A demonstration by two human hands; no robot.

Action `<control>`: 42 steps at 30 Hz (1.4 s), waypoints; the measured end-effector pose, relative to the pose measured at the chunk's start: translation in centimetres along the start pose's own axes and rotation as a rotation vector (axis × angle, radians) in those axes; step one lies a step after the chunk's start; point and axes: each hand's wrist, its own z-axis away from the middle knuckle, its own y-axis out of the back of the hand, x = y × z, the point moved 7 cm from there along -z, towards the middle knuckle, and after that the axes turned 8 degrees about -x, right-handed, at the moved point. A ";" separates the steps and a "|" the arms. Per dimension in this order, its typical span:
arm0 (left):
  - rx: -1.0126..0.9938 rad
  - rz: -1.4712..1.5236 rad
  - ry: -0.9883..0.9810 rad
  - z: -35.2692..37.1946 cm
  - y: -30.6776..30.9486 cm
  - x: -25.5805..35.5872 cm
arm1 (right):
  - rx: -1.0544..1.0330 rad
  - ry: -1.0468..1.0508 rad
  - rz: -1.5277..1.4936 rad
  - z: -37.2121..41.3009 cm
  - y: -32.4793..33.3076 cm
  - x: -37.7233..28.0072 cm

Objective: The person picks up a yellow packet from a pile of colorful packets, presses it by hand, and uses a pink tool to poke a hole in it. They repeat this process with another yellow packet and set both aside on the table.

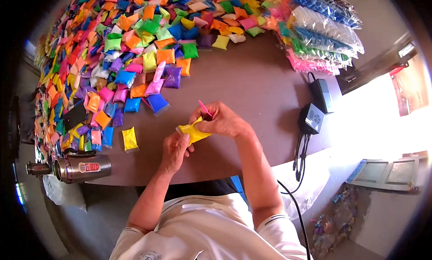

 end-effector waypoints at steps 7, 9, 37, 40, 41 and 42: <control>-0.062 0.011 -0.055 0.7 0.5 -0.2 | 0.605 -0.054 0.058 2.1 1.3 3.4; -0.014 -0.136 -0.134 0.8 0.4 0.4 | 0.830 -0.102 0.171 4.4 1.6 3.0; 0.009 -0.733 -0.401 0.7 -2.3 2.8 | 0.846 0.064 0.464 7.9 -4.5 2.1; -0.004 -0.771 -0.392 0.7 -2.4 2.6 | 0.794 0.105 0.433 7.4 -5.0 2.6; -0.007 -0.772 -0.387 0.7 -2.4 2.6 | 0.794 0.101 0.428 7.3 -5.1 2.9; -0.004 -0.738 -0.376 0.6 -2.2 2.5 | 0.805 0.130 0.463 7.3 -5.3 2.8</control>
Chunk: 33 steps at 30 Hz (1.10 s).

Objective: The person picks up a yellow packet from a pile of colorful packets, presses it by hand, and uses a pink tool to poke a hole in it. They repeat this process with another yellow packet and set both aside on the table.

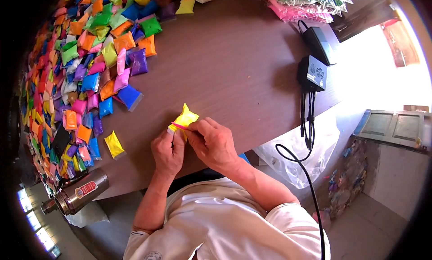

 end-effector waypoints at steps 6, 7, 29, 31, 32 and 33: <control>0.000 -0.022 0.020 -0.3 -0.2 -0.4 | 0.006 0.014 0.232 -1.1 0.1 -0.2; -0.001 -0.043 0.028 -0.4 -0.3 -0.4 | -0.015 -0.014 0.289 -1.4 0.0 -0.1; 0.065 -0.057 0.069 0.3 -0.5 -0.3 | 0.198 -0.156 0.324 -3.3 5.0 1.9; 0.118 0.008 0.082 0.6 -0.3 -0.2 | 0.159 -0.134 0.248 -2.9 5.1 1.0; 0.118 0.012 0.079 0.6 -0.3 -0.2 | 0.123 -0.109 0.173 -2.8 5.0 0.6; 0.102 -0.024 0.060 0.5 -0.3 -0.2 | 0.126 -0.106 0.178 -2.6 5.0 0.0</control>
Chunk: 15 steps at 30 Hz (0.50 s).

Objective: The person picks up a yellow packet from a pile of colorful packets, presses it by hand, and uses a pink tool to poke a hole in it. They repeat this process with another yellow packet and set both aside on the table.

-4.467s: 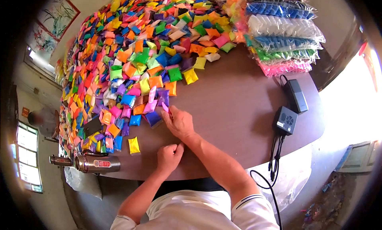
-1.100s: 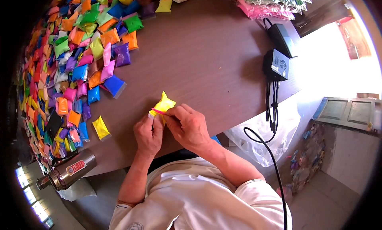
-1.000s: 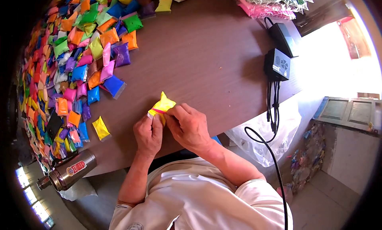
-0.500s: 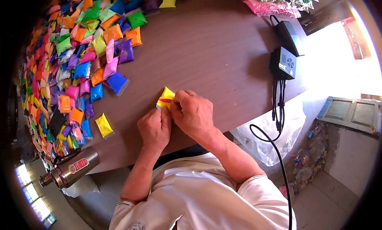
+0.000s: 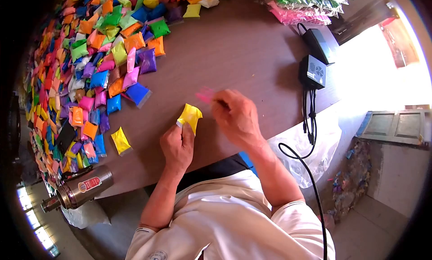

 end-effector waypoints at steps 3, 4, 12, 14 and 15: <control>-0.024 -0.017 -0.022 -0.1 0.1 0.2 | -0.146 -0.050 -0.143 0.3 -1.8 -0.7; -0.036 0.001 -0.023 -0.1 0.2 0.2 | -0.246 -0.087 -0.131 0.2 -2.8 -0.5; -0.052 0.001 -0.077 -0.3 0.1 0.6 | -0.308 0.047 0.239 -1.1 -5.0 0.1; -0.059 0.001 -0.083 -0.4 0.0 0.6 | -0.273 0.033 0.275 -1.3 -5.3 0.3; -0.060 -0.001 -0.094 -0.3 0.0 0.6 | -0.235 0.022 0.315 -1.4 -5.2 0.4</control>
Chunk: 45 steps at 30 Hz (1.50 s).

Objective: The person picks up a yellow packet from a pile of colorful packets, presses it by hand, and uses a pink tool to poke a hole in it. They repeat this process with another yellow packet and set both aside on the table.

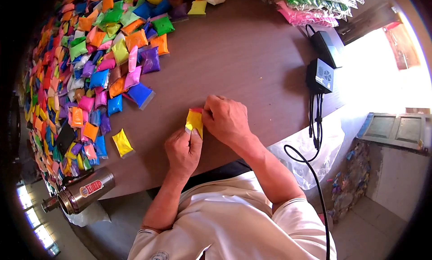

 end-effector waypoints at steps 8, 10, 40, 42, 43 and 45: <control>0.030 0.070 0.053 0.4 0.2 -0.2 | -0.107 -0.074 -0.473 1.4 1.6 0.0; 0.005 0.037 0.038 0.2 0.1 0.0 | -0.154 -0.086 -0.439 1.8 1.6 -0.2; 0.018 -0.022 0.013 0.5 -0.1 0.0 | 0.068 0.040 -0.104 0.8 0.2 0.2; 0.036 0.055 0.054 0.8 0.1 -0.4 | 0.076 -0.010 -0.221 1.3 0.7 0.6; 0.054 0.132 0.097 0.9 0.3 -0.8 | 0.082 -0.060 -0.337 1.7 1.0 1.1; 0.050 0.169 0.114 0.9 0.4 -0.9 | 0.059 -0.060 -0.380 2.5 1.6 0.8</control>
